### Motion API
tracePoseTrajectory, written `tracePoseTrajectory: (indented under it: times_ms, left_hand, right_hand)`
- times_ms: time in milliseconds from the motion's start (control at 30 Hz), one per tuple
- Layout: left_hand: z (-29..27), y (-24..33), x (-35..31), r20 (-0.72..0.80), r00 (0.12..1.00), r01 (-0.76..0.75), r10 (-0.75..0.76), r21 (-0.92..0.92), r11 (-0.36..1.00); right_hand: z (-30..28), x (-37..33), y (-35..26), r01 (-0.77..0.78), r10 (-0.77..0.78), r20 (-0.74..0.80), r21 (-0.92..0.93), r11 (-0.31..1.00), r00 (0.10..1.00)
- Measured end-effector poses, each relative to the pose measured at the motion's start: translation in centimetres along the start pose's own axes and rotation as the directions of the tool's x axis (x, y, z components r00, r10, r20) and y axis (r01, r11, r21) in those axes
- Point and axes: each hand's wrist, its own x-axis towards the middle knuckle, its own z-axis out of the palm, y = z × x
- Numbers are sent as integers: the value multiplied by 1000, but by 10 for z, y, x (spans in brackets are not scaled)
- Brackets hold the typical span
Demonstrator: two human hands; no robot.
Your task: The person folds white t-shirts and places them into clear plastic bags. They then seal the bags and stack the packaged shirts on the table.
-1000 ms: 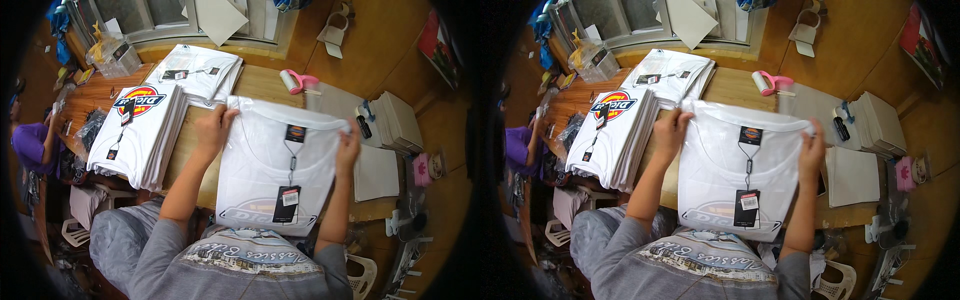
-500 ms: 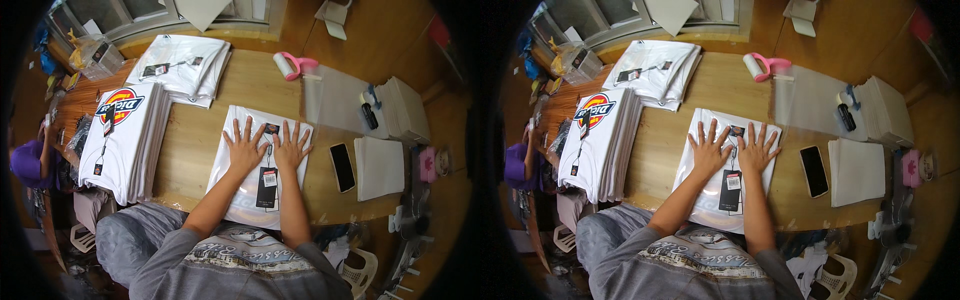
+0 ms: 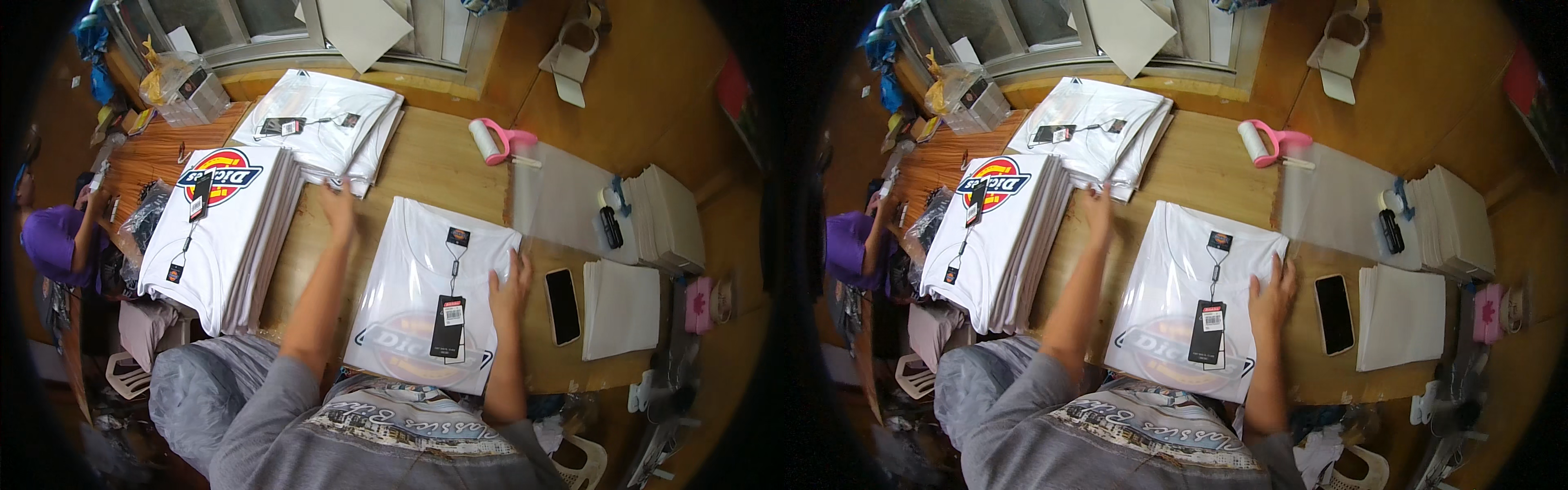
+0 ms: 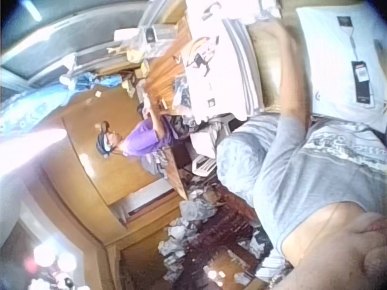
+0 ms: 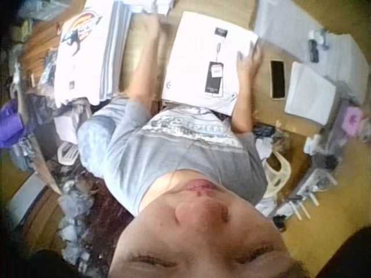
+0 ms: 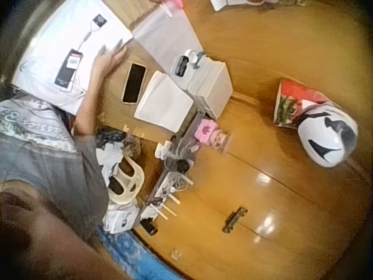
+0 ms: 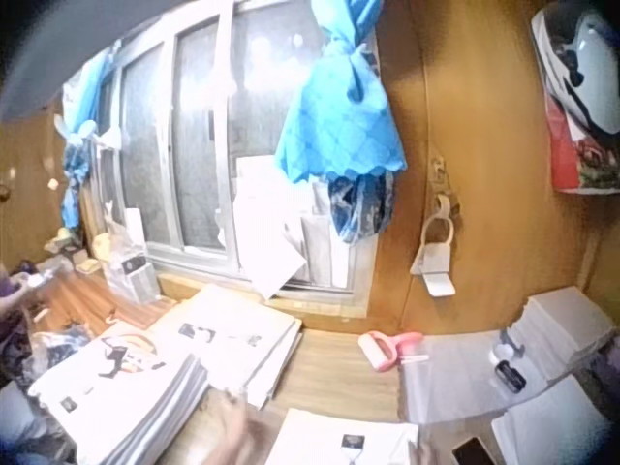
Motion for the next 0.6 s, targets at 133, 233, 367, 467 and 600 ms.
tracePoseTrajectory:
  times_ms: [133,233,367,467,600]
  left_hand:
    - [5,0,84,-163,879,356,-449,-404,843]
    - [4,-6,113,-133,730,416,-671,-692,590]
    - [19,-6,112,-2,728,423,-686,-786,450]
    - [14,-32,130,150,788,461,-598,-787,410]
    - [24,-31,132,328,801,534,-502,-771,348]
  right_hand:
    - [-9,-42,23,-99,98,13,158,982,995]
    - [-22,-62,13,-371,319,197,360,856,927]
    - [-26,-73,15,-419,325,265,545,726,908]
    - [-17,-73,24,-439,279,339,697,568,899]
    - [-43,-61,17,-467,350,316,690,553,882]
